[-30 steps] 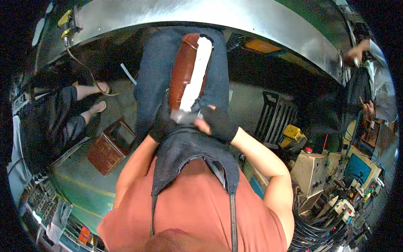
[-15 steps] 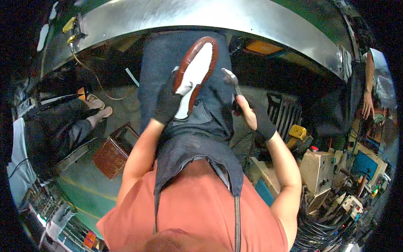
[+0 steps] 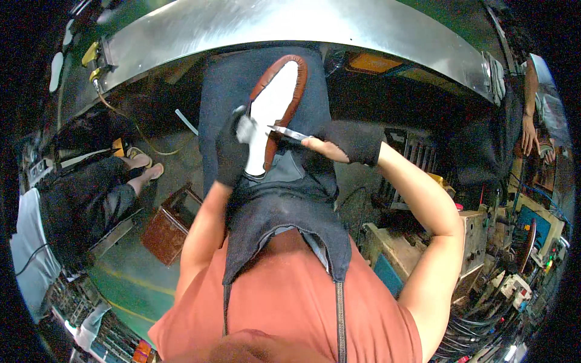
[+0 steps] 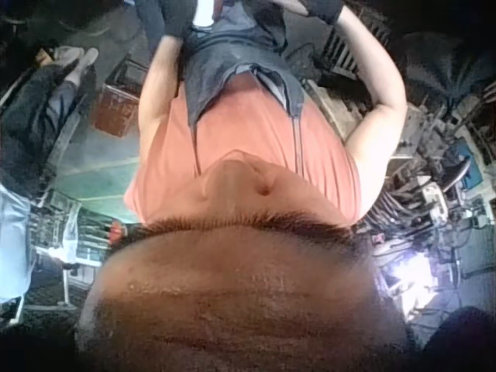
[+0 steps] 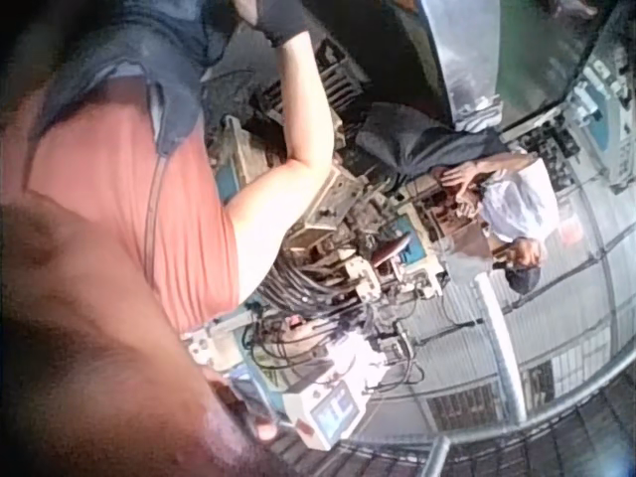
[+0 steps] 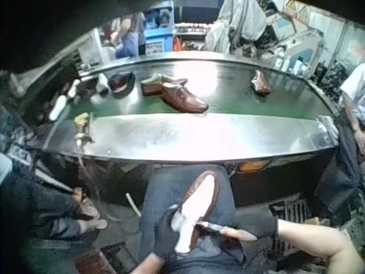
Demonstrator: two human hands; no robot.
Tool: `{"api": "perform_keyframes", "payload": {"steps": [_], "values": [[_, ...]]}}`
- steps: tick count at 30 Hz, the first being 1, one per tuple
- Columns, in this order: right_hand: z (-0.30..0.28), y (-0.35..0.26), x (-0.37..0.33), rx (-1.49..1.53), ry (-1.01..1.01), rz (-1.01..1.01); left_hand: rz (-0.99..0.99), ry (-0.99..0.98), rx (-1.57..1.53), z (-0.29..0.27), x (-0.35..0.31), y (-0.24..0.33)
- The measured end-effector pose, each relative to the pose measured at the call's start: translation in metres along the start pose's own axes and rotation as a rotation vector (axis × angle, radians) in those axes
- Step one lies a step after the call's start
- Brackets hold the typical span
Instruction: The person uses pliers to scrape and smooth the white sole of a brown shoe held on their lap. They repeatedly pick up shoes from a nearby conveyor belt, perform the scraping action on the sole, and place the shoes back on the belt.
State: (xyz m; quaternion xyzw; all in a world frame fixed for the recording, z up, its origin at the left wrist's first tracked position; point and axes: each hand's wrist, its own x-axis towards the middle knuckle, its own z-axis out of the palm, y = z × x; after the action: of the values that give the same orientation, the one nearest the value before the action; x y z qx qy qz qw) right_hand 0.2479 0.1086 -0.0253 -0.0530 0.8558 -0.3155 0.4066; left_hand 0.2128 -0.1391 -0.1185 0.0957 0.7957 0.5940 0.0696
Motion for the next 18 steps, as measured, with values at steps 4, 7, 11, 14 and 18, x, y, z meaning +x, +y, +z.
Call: {"api": "perform_keyframes", "payload": {"steps": [4, 7, 11, 14, 18], "values": [[0.011, -0.029, 0.006, -0.291, 0.108, -0.26, 0.096, -0.153, 0.288, 0.007, -0.053, 0.014], [0.028, -0.041, 0.018, -0.457, 0.657, -0.479, -0.136, -0.319, 0.034, 0.001, -0.047, -0.005], [0.016, 0.027, 0.065, -0.553, 0.475, -0.625, 0.123, -0.301, 0.179, 0.008, -0.026, -0.006], [0.002, 0.024, 0.063, -0.559, 0.428, -0.661, -0.152, -0.194, -0.088, 0.021, -0.013, -0.05], [-0.039, -0.015, 0.038, 0.057, -0.37, 0.003, -0.089, 0.028, 0.1, 0.042, -0.005, -0.036]]}}
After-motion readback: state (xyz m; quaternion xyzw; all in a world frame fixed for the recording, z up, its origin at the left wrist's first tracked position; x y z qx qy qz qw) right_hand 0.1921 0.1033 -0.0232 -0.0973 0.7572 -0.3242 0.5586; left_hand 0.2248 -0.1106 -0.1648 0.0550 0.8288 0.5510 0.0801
